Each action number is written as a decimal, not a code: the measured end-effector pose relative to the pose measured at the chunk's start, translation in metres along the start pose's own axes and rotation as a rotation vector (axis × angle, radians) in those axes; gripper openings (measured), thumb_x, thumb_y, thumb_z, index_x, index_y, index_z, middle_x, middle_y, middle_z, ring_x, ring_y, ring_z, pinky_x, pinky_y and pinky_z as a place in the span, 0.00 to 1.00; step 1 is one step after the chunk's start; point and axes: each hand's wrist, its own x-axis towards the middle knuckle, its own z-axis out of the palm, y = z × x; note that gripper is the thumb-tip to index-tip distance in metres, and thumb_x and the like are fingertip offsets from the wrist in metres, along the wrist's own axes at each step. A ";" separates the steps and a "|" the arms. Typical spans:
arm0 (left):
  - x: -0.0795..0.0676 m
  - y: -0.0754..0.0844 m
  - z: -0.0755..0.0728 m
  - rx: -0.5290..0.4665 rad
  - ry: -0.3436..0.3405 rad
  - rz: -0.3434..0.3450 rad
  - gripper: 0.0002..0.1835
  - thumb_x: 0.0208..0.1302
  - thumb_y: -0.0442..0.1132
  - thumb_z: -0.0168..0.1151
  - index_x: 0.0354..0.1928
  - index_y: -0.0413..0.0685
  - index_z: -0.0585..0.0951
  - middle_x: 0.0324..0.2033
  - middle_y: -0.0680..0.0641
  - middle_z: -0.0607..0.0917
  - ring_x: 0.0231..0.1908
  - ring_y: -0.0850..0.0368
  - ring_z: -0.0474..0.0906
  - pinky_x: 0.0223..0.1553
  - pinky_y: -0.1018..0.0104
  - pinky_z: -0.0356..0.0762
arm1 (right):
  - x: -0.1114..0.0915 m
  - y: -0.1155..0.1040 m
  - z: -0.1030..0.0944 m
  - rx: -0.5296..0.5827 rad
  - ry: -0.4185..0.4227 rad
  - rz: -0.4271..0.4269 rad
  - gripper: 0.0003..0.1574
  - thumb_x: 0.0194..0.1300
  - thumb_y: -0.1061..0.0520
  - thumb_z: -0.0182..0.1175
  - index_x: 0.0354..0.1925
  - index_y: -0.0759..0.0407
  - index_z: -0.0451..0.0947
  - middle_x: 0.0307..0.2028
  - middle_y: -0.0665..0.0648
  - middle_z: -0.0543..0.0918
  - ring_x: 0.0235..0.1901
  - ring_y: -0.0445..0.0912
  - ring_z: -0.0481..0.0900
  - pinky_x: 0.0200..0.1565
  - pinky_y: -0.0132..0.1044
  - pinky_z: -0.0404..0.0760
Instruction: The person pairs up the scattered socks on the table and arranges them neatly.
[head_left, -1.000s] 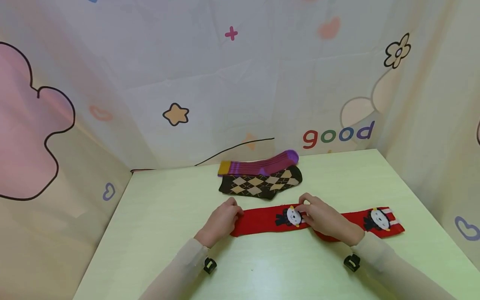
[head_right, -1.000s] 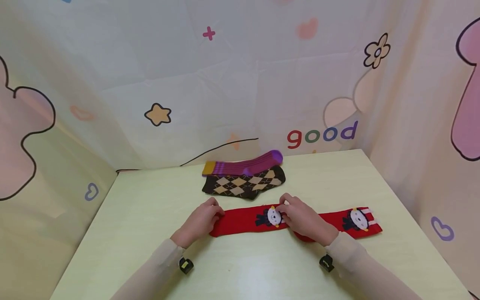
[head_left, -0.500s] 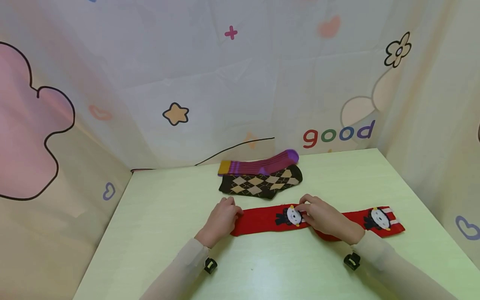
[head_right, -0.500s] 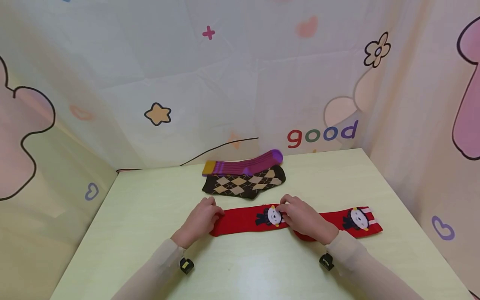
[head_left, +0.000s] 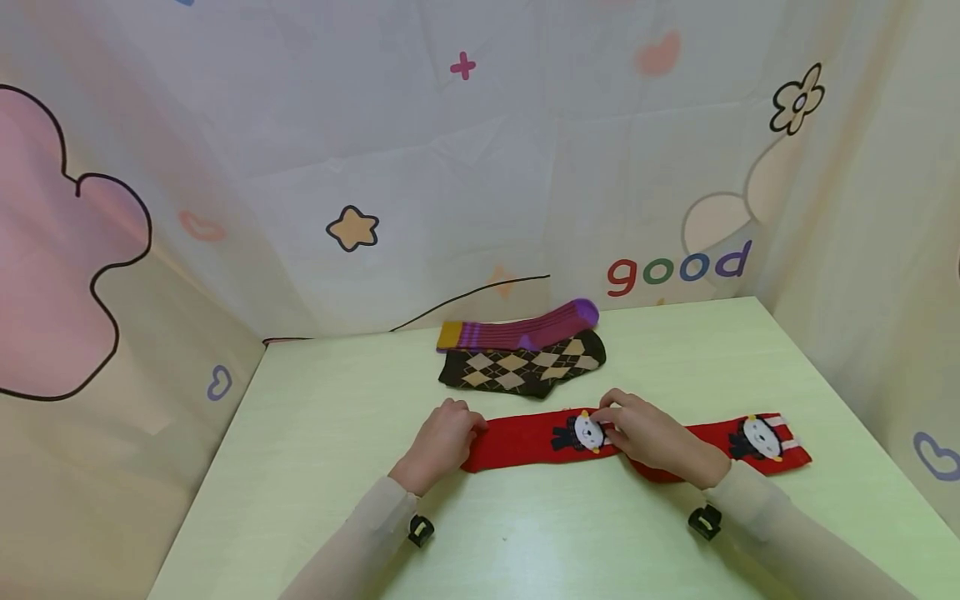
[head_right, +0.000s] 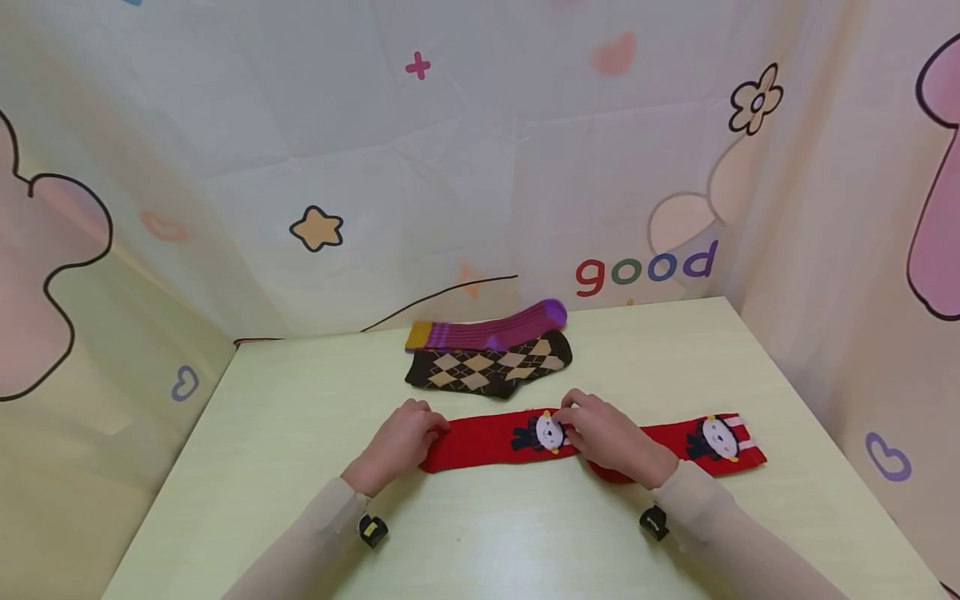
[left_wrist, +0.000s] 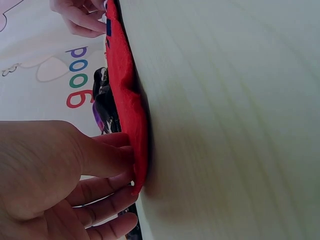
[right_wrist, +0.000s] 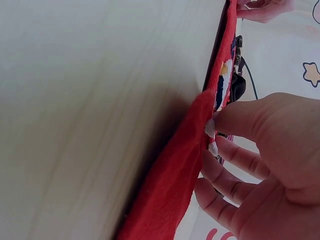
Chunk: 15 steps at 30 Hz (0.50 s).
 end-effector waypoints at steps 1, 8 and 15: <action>0.000 0.000 0.000 -0.003 0.000 -0.001 0.09 0.65 0.31 0.69 0.44 0.48 0.91 0.36 0.48 0.86 0.37 0.53 0.75 0.44 0.61 0.79 | 0.000 0.000 0.000 0.001 -0.001 0.000 0.17 0.61 0.67 0.72 0.50 0.63 0.86 0.49 0.59 0.79 0.45 0.51 0.80 0.49 0.45 0.85; 0.000 0.000 -0.002 0.000 -0.006 0.008 0.09 0.65 0.31 0.69 0.44 0.48 0.91 0.36 0.48 0.87 0.37 0.53 0.76 0.44 0.62 0.79 | 0.000 -0.001 -0.002 0.005 0.000 0.008 0.18 0.61 0.67 0.72 0.51 0.63 0.86 0.49 0.59 0.79 0.46 0.51 0.80 0.50 0.46 0.85; -0.001 0.003 -0.009 0.014 0.001 0.059 0.05 0.66 0.37 0.71 0.41 0.46 0.91 0.34 0.49 0.89 0.34 0.53 0.78 0.43 0.61 0.80 | 0.000 -0.002 -0.004 0.002 -0.024 0.012 0.19 0.61 0.66 0.72 0.52 0.61 0.86 0.50 0.59 0.80 0.47 0.52 0.81 0.51 0.47 0.85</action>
